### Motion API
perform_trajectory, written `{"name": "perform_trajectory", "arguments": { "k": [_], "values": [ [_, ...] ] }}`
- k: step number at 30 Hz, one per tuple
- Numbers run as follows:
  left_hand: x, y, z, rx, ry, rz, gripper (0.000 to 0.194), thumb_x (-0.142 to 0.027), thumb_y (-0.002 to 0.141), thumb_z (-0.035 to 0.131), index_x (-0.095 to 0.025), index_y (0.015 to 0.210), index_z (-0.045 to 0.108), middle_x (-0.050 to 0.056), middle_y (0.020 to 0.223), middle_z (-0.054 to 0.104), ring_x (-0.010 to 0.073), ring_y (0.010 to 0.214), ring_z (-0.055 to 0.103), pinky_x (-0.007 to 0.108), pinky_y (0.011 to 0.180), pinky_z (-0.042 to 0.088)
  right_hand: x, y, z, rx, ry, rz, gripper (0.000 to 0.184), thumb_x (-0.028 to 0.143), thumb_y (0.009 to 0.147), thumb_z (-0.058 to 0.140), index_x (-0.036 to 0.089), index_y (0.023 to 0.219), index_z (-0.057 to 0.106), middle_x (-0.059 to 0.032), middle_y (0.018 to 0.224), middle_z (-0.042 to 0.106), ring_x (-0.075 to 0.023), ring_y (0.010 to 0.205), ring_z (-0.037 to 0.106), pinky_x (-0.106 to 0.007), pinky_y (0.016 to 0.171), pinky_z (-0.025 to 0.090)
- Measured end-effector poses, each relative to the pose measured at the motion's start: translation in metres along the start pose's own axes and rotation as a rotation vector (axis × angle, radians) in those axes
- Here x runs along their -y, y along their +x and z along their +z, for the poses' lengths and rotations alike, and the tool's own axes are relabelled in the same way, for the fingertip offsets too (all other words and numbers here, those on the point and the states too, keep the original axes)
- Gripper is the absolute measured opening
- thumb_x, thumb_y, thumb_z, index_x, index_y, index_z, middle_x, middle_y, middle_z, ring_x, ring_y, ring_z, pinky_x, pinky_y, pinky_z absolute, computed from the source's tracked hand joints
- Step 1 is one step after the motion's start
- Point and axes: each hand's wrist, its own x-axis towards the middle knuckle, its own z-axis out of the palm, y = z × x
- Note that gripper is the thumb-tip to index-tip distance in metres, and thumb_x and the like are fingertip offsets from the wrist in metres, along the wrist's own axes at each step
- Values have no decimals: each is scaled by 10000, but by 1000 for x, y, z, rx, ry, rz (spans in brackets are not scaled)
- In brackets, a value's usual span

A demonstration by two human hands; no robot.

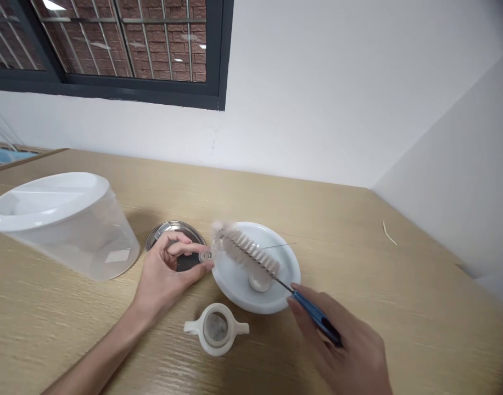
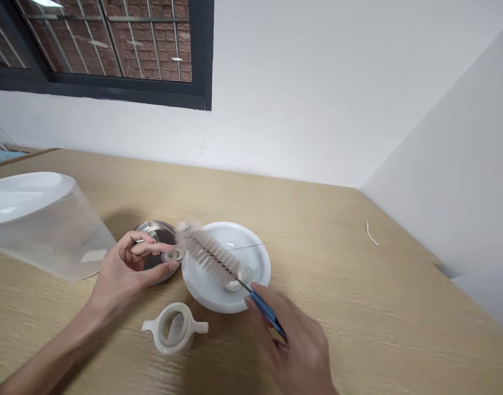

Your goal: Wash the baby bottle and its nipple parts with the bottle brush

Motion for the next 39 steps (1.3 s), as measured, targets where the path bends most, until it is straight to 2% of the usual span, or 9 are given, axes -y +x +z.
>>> {"name": "perform_trajectory", "arguments": {
  "k": [6,8,12,17,21,23,27,33,39],
  "values": [
    [-3,0,3,9,19,18,520,-283,680,925,-257,962,489,24,929,829,241,970,765,453,1052,461,1,1,-4,-38,24,144,170,371,965,656,226,1013,732,4,792,756,-120,564,671,-201,531,526],
    [-3,0,3,-5,37,19,518,-287,669,927,-259,958,498,16,901,823,253,972,769,461,1057,470,4,-1,-4,-10,59,124,173,381,976,640,239,1028,723,15,779,752,-111,540,659,-193,516,520],
    [-3,-1,3,-18,42,-3,522,-292,664,931,-256,954,499,25,906,824,258,967,772,476,1054,482,2,-2,-2,21,34,23,159,322,983,643,235,1095,714,3,852,765,-104,590,679,-200,597,547],
    [-8,-1,3,7,-37,-24,548,-265,649,936,-243,967,491,58,954,829,251,997,777,464,1043,521,-6,4,-8,-67,-78,78,130,332,970,663,227,1023,719,-1,841,770,-125,609,692,-226,587,535],
    [-9,1,5,14,-79,-33,540,-261,639,936,-233,962,505,69,976,826,240,989,782,427,988,581,0,2,-10,-70,-68,129,227,437,996,612,236,1021,713,1,780,756,-127,548,679,-219,517,525],
    [-9,1,6,7,-79,-30,539,-253,630,939,-231,958,513,62,966,823,232,978,782,409,970,596,2,-1,-8,-38,-41,69,218,428,1003,602,244,1047,711,7,788,761,-121,548,685,-208,520,531],
    [-8,1,7,-1,-78,-22,537,-233,621,941,-227,949,515,63,955,819,223,972,779,396,961,602,-4,1,-7,-4,-30,-78,174,287,970,654,238,1127,709,22,808,761,-93,548,677,-187,537,527],
    [-8,1,7,10,-81,-7,533,-245,633,935,-225,964,518,75,979,811,227,961,773,391,930,606,-5,7,-13,-77,-127,118,162,372,983,633,238,997,724,-23,866,782,-165,673,740,-253,614,580],
    [-1,1,5,58,-54,92,466,-219,677,928,-227,986,579,45,1006,786,201,1014,729,361,974,554,1,5,-12,-75,-112,127,157,365,986,629,238,1006,720,-11,843,776,-158,657,729,-252,615,575]
  ]
}}
